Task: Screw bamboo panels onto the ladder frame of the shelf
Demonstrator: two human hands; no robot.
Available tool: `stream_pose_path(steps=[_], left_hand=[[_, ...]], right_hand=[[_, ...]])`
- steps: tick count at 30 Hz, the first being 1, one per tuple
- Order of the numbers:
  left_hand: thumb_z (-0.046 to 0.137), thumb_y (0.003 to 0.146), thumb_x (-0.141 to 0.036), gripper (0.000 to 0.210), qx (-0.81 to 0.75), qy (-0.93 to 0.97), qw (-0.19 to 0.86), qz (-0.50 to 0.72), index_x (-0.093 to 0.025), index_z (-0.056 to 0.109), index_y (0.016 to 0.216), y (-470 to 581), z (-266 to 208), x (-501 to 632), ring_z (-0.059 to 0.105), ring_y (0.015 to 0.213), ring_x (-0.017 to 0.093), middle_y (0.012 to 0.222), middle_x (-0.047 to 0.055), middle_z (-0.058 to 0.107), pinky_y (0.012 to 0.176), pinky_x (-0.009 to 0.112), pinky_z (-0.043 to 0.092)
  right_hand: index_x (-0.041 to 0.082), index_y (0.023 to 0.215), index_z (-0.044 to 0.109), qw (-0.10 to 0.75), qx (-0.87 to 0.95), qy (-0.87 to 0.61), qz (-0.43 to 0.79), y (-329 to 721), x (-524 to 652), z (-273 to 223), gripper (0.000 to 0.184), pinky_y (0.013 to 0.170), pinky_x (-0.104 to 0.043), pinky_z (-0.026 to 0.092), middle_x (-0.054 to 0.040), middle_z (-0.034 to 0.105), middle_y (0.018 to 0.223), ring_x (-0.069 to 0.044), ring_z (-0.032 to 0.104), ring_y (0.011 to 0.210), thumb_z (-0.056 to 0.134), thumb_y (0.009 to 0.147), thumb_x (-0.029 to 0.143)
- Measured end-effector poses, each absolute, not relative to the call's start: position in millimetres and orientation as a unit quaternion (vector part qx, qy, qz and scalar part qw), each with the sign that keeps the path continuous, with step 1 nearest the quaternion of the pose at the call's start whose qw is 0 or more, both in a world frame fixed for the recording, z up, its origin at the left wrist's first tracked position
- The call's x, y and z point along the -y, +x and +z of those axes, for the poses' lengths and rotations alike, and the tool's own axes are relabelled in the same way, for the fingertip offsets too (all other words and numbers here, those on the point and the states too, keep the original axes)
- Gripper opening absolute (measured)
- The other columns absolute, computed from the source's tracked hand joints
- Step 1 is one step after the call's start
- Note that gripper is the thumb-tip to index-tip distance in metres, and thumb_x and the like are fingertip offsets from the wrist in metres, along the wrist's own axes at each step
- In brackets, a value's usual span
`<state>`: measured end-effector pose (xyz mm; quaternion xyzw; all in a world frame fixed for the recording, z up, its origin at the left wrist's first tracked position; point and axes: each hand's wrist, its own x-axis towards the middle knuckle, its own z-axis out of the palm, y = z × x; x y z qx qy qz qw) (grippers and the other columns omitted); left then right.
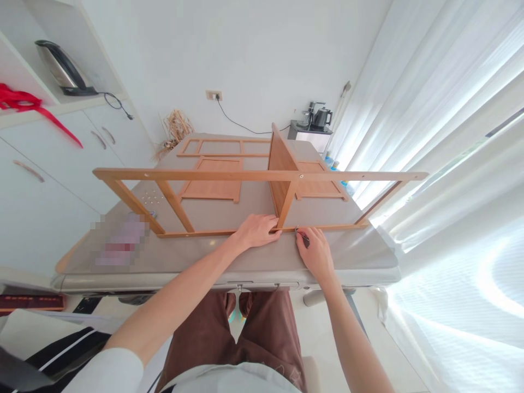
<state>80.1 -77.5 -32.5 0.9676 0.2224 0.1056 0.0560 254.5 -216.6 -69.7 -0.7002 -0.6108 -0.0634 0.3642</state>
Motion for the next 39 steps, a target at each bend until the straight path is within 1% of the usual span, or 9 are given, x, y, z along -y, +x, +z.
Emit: stream_pose_path(steps=[6, 12, 15, 19, 21, 23, 29, 35, 39], left_hand=[[0.041, 0.097, -0.043, 0.030, -0.227, 0.969, 0.047, 0.092, -0.023, 0.064, 0.098, 81, -34, 79, 0.068, 0.094, 0.023, 0.102, 0.004, 0.072, 0.071, 0.031, 0.049], [0.042, 0.097, -0.043, 0.029, -0.226, 0.969, 0.049, 0.087, -0.021, 0.061, 0.099, 78, -32, 82, 0.067, 0.096, 0.025, 0.104, 0.008, 0.070, 0.075, 0.034, 0.050], [0.046, 0.095, -0.042, 0.025, -0.222, 0.966, 0.086, 0.097, -0.021, 0.060, 0.097, 74, -31, 79, 0.066, 0.095, 0.024, 0.102, 0.007, 0.069, 0.077, 0.034, 0.049], [0.055, 0.087, -0.038, 0.021, -0.240, 0.945, 0.207, 0.083, -0.023, 0.059, 0.101, 68, -26, 68, 0.065, 0.087, 0.020, 0.099, 0.004, 0.069, 0.073, 0.031, 0.049], [0.061, 0.083, -0.036, 0.028, -0.258, 0.924, 0.271, 0.074, -0.022, 0.058, 0.107, 67, -24, 63, 0.065, 0.084, 0.019, 0.100, 0.004, 0.070, 0.072, 0.030, 0.050], [0.064, 0.080, -0.037, 0.036, -0.273, 0.907, 0.311, 0.081, -0.021, 0.057, 0.112, 67, -22, 61, 0.066, 0.083, 0.018, 0.102, 0.005, 0.070, 0.074, 0.031, 0.051], [0.069, 0.072, -0.037, 0.046, -0.275, 0.897, 0.329, 0.110, -0.021, 0.056, 0.114, 72, -23, 60, 0.065, 0.083, 0.019, 0.115, 0.007, 0.068, 0.075, 0.033, 0.052], [0.070, 0.070, -0.040, 0.045, -0.279, 0.899, 0.320, 0.111, -0.023, 0.055, 0.109, 77, -27, 57, 0.064, 0.080, 0.019, 0.102, 0.003, 0.069, 0.071, 0.031, 0.050], [0.070, 0.070, -0.040, 0.046, -0.277, 0.892, 0.338, 0.118, -0.024, 0.053, 0.109, 77, -31, 57, 0.063, 0.081, 0.018, 0.108, 0.002, 0.069, 0.072, 0.030, 0.049]], right_hand=[[0.023, 0.100, 0.063, 0.367, 0.609, -0.700, -0.065, 255, 217, -71, 0.016, 0.085, -0.038, 0.046, -0.0060, 0.066, 0.093, -0.023, 0.056, 0.091, 0.047, 0.096, 0.024], [0.023, 0.101, 0.063, 0.375, 0.623, -0.685, -0.046, 252, 220, -68, 0.016, 0.085, -0.038, 0.047, -0.0059, 0.067, 0.096, -0.023, 0.058, 0.092, 0.047, 0.098, 0.024], [0.025, 0.103, 0.064, 0.369, 0.652, -0.662, -0.019, 252, 220, -66, 0.018, 0.088, -0.039, 0.048, -0.0056, 0.067, 0.100, -0.023, 0.058, 0.097, 0.047, 0.099, 0.025], [0.026, 0.107, 0.069, 0.352, 0.682, -0.641, -0.015, 256, 219, -66, 0.023, 0.092, -0.039, 0.049, -0.0061, 0.066, 0.101, -0.022, 0.057, 0.099, 0.047, 0.101, 0.026], [0.027, 0.108, 0.071, 0.344, 0.696, -0.630, -0.015, 257, 217, -66, 0.025, 0.091, -0.038, 0.050, -0.0064, 0.064, 0.100, -0.020, 0.056, 0.096, 0.048, 0.101, 0.026], [0.027, 0.109, 0.072, 0.338, 0.707, -0.621, -0.014, 257, 215, -66, 0.026, 0.090, -0.038, 0.051, -0.0067, 0.063, 0.099, -0.020, 0.055, 0.095, 0.047, 0.101, 0.026], [0.027, 0.110, 0.072, 0.325, 0.715, -0.618, -0.022, 256, 213, -66, 0.028, 0.089, -0.038, 0.052, -0.0070, 0.060, 0.099, -0.020, 0.054, 0.095, 0.046, 0.101, 0.025], [0.027, 0.111, 0.073, 0.319, 0.714, -0.623, -0.023, 255, 214, -65, 0.029, 0.086, -0.038, 0.053, -0.0074, 0.060, 0.099, -0.021, 0.054, 0.094, 0.046, 0.101, 0.022], [0.026, 0.110, 0.073, 0.306, 0.716, -0.627, -0.033, 254, 215, -63, 0.029, 0.085, -0.037, 0.053, -0.0075, 0.059, 0.098, -0.020, 0.052, 0.091, 0.047, 0.100, 0.020]])
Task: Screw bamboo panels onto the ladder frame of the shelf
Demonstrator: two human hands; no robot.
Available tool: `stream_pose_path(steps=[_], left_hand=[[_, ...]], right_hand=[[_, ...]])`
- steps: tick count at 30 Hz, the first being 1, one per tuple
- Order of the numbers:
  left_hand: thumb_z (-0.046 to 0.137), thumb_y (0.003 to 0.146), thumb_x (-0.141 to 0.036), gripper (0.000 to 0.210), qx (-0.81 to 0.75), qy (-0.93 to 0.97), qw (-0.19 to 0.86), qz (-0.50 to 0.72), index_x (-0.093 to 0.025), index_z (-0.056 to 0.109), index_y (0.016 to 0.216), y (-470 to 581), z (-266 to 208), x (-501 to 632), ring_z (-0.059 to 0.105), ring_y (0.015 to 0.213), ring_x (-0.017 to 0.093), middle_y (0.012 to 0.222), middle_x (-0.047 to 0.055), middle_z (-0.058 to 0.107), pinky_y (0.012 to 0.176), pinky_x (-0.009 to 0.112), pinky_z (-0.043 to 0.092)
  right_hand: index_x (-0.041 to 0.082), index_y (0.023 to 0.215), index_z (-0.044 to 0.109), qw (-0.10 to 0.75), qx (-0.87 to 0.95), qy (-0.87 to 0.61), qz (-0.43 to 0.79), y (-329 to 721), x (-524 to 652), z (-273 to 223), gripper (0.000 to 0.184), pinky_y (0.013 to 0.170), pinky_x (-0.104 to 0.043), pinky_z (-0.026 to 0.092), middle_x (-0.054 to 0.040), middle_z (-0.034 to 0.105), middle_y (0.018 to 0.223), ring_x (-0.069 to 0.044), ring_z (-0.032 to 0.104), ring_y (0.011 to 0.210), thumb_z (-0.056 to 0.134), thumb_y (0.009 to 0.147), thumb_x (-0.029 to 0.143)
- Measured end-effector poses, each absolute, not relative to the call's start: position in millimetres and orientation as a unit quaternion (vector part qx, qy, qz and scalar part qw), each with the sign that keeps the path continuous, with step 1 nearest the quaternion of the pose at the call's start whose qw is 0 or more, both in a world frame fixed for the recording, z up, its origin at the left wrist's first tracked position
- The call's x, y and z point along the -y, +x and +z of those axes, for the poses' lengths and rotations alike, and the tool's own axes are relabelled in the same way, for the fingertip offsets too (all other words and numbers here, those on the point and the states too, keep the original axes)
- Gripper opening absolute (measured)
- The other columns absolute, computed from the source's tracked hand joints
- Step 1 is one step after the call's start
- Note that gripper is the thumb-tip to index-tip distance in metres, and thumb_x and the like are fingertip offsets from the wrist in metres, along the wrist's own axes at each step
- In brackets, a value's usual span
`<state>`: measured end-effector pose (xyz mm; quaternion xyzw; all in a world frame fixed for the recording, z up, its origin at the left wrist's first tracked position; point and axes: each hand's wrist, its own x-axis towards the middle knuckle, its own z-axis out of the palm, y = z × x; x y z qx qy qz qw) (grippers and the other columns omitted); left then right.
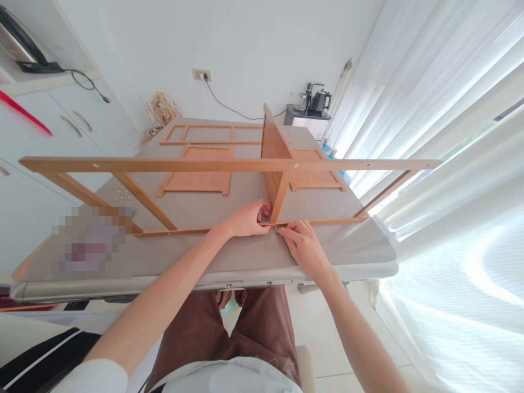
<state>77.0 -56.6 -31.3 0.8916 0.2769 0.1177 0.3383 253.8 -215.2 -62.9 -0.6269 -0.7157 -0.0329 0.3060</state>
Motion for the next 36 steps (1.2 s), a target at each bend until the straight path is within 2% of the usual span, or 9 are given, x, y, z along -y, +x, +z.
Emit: stream_pose_path(steps=[12, 36], left_hand=[[0.070, 0.072, -0.042, 0.046, -0.265, 0.883, 0.371, 0.109, -0.026, 0.053, 0.111, 77.3, -31.8, 52.5, 0.061, 0.083, 0.018, 0.098, -0.001, 0.068, 0.075, 0.031, 0.049], [0.066, 0.076, -0.040, 0.041, -0.255, 0.894, 0.352, 0.109, -0.026, 0.052, 0.112, 74.2, -30.6, 55.5, 0.062, 0.083, 0.017, 0.100, -0.002, 0.069, 0.075, 0.030, 0.048]], right_hand=[[0.021, 0.110, 0.071, 0.224, 0.735, -0.633, -0.090, 249.4, 214.6, -55.3, 0.033, 0.083, -0.033, 0.049, -0.0100, 0.056, 0.104, -0.021, 0.048, 0.094, 0.047, 0.094, 0.005], [0.023, 0.107, 0.071, 0.253, 0.722, -0.640, -0.078, 244.8, 216.3, -57.6, 0.037, 0.076, -0.030, 0.048, -0.0095, 0.056, 0.099, -0.020, 0.047, 0.093, 0.043, 0.094, 0.003]])
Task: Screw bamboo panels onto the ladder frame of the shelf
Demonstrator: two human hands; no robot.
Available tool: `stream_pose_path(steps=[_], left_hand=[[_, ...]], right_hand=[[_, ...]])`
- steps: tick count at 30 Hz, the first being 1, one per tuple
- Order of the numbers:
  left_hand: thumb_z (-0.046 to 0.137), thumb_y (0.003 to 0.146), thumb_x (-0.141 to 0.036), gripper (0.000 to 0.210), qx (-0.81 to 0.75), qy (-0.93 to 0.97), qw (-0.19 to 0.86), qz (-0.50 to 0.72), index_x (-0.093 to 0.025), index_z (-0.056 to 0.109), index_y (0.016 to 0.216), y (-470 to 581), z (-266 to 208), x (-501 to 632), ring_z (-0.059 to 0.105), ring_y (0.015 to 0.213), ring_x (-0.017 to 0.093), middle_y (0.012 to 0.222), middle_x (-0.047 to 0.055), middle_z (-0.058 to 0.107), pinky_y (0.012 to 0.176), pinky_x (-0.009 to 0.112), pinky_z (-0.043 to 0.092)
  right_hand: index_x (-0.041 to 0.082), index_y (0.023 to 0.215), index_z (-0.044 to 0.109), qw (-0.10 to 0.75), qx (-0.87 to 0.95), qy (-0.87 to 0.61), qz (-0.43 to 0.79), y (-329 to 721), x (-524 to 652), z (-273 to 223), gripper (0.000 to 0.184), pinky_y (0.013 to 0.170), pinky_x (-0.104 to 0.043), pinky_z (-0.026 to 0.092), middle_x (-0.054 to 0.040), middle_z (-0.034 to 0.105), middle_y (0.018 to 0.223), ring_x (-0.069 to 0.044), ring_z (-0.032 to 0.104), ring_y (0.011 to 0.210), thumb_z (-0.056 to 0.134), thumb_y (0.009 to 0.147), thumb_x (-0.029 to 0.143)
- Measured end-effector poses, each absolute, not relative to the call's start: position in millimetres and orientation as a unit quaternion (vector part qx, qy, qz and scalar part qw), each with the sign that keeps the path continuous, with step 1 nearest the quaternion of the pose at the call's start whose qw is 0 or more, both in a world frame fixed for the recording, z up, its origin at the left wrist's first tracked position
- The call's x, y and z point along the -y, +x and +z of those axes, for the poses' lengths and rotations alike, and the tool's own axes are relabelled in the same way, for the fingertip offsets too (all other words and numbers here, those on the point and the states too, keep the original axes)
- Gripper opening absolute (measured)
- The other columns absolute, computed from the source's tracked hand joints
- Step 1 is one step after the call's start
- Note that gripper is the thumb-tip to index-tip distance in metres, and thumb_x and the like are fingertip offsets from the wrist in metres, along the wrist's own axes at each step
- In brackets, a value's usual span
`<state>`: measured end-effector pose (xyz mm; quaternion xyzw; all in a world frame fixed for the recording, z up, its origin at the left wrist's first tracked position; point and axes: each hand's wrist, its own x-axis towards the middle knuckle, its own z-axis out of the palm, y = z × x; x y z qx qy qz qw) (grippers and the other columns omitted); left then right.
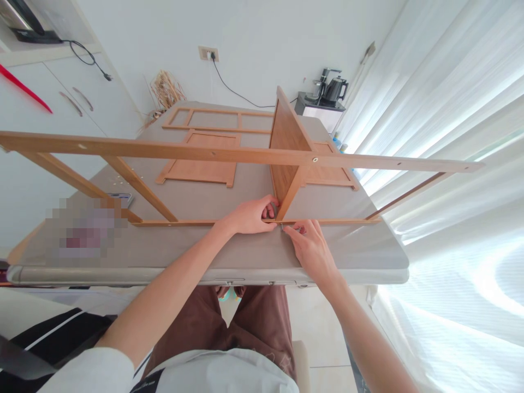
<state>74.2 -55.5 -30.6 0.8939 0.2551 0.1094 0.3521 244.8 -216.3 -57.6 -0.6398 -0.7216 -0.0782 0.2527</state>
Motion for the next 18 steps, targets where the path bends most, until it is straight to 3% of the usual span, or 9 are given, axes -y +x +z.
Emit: stream_pose_path(steps=[18], left_hand=[[0.066, 0.076, -0.042, 0.044, -0.256, 0.891, 0.360, 0.109, -0.027, 0.052, 0.115, 74.0, -34.3, 53.9, 0.062, 0.086, 0.018, 0.101, -0.002, 0.070, 0.076, 0.031, 0.048]], right_hand=[[0.025, 0.108, 0.071, 0.204, 0.724, -0.640, -0.154, 244.7, 216.6, -61.3, 0.039, 0.067, -0.027, 0.041, -0.0084, 0.057, 0.102, -0.020, 0.045, 0.091, 0.048, 0.089, 0.000]])
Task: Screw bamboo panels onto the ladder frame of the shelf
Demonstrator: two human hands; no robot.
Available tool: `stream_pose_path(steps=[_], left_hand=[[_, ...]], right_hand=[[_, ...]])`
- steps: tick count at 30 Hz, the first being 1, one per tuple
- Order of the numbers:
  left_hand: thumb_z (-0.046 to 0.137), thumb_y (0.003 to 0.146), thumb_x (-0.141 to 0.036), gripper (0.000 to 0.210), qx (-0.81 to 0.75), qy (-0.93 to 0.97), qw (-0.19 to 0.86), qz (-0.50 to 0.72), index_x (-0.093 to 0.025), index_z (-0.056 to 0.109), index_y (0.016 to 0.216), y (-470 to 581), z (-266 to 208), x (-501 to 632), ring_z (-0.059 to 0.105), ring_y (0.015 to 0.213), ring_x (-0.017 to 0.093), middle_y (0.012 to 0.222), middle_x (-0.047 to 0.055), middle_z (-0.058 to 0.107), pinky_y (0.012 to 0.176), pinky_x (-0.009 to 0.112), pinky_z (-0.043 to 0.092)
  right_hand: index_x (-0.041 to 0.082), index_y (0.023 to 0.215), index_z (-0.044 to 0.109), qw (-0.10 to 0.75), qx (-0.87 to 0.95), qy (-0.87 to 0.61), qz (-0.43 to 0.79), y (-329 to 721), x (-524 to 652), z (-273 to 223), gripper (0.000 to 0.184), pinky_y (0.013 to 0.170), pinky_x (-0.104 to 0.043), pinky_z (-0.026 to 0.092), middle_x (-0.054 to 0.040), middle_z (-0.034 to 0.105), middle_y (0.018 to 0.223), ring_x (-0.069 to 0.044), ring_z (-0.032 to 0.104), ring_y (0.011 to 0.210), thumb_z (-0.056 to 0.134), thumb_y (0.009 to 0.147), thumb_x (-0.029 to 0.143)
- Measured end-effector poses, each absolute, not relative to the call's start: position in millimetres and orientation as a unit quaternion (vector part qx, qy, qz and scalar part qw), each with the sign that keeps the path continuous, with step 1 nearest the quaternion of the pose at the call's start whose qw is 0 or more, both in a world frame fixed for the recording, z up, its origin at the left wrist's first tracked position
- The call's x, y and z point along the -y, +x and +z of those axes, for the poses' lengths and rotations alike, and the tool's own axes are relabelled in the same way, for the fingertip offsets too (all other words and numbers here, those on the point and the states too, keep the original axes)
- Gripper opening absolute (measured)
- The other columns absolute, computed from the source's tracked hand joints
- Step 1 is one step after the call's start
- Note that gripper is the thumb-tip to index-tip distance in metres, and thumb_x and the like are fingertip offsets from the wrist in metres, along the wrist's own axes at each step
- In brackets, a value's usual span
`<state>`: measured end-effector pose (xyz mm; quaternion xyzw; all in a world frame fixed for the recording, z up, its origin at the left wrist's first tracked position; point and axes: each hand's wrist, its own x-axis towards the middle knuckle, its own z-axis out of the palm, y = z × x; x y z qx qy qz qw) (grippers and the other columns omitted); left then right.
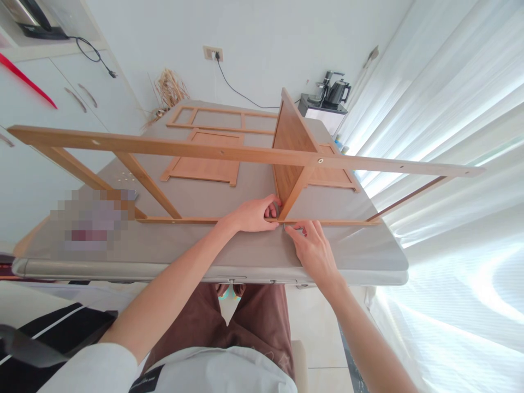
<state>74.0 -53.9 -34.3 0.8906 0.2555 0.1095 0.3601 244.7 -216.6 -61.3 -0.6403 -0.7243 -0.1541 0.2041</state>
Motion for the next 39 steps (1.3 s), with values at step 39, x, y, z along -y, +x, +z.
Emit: stream_pose_path(steps=[39], left_hand=[[0.067, 0.075, -0.043, 0.049, -0.234, 0.888, 0.373, 0.128, -0.026, 0.051, 0.118, 75, -45, 48, 0.064, 0.085, 0.018, 0.101, 0.000, 0.071, 0.074, 0.030, 0.048]], right_hand=[[0.017, 0.092, 0.066, 0.071, 0.765, -0.593, -0.239, 230, 210, -34, 0.029, 0.074, -0.034, 0.039, -0.0104, 0.061, 0.097, -0.022, 0.043, 0.084, 0.047, 0.087, -0.004]])
